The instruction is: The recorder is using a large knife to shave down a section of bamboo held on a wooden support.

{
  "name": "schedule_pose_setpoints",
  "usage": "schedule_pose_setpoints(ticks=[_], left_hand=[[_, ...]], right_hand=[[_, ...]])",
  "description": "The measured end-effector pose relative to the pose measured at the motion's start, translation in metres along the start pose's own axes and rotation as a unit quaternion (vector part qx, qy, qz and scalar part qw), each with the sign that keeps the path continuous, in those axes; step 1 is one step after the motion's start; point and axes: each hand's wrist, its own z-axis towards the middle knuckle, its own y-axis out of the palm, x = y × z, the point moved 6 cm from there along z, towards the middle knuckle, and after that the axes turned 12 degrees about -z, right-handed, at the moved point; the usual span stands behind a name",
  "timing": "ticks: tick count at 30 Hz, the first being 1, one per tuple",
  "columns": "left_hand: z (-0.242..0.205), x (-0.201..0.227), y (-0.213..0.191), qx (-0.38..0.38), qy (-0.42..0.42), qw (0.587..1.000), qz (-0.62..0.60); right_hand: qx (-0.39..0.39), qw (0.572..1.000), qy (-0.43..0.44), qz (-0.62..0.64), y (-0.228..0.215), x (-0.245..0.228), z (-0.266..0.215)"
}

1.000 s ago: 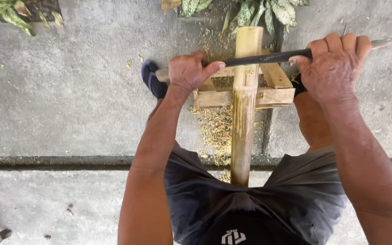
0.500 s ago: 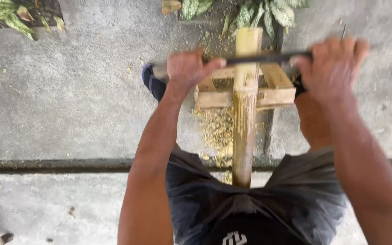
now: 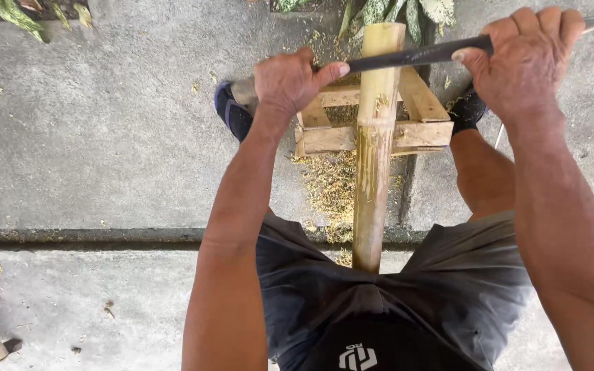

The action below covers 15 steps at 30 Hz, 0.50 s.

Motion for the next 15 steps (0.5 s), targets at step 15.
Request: schedule_pose_setpoints(ticks=[15], left_hand=[[-0.037, 0.0, 0.01, -0.025, 0.073, 0.997, 0.012]], right_hand=[[-0.063, 0.994, 0.086, 0.032, -0.054, -0.049, -0.063]])
